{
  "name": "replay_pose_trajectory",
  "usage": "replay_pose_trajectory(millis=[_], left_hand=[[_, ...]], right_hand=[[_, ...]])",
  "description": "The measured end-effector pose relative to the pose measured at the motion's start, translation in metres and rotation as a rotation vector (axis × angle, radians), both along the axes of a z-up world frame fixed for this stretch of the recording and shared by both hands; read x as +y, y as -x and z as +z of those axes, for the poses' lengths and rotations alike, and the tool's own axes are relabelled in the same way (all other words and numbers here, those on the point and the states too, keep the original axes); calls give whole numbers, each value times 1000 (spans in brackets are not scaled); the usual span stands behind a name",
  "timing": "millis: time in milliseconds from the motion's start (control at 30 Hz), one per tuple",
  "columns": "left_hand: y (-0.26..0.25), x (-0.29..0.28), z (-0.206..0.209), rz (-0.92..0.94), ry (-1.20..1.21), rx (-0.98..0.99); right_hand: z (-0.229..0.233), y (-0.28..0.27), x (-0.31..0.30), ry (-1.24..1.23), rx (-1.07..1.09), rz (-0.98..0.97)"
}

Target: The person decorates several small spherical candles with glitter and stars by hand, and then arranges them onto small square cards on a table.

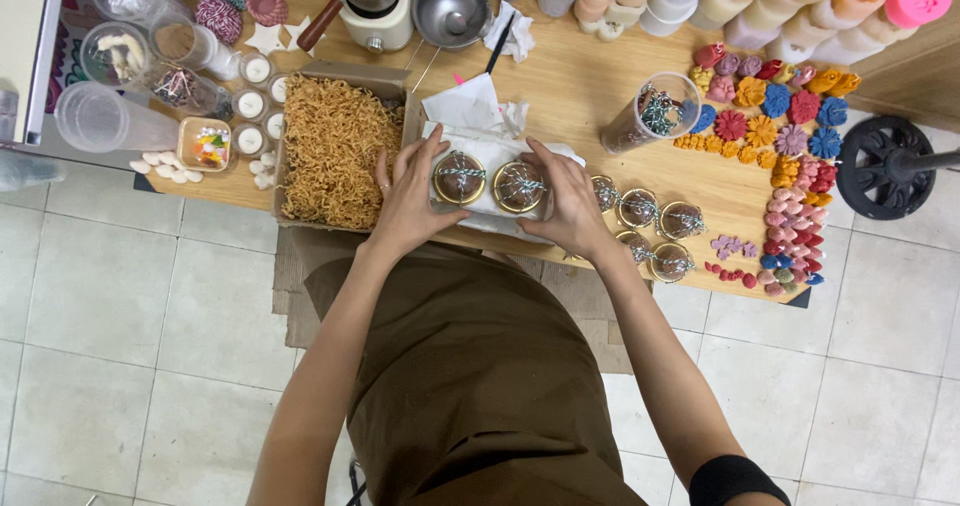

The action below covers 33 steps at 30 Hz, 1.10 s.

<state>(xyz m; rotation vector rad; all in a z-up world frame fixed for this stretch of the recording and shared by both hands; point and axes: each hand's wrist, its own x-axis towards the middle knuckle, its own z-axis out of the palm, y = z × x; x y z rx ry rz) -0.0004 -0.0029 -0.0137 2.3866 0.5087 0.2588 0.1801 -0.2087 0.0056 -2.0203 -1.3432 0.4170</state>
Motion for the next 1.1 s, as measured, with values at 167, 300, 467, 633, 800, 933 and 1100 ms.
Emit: replay_pose_trajectory(millis=[167,300,467,633,800,933,1100], left_hand=[[-3,-9,-5,49,-17,-78],[-3,-10,-3,37,-29,-122],[-1,-3,10,-7,20,-118],[-2,2,10,-24,-43,-88],[0,2,18,-28,-3,-107],[0,0,28,31,280,-179],[6,0,28,60,346,-185]], right_hand=[[-3,4,4,1,-22,-44],[-3,5,4,-25,-27,-57],[-4,2,14,12,-7,-115],[0,-2,24,35,-69,-131],[12,7,19,-164,-302,-91],[12,17,27,-159,-306,-72],[20,18,55,-60,-274,48]])
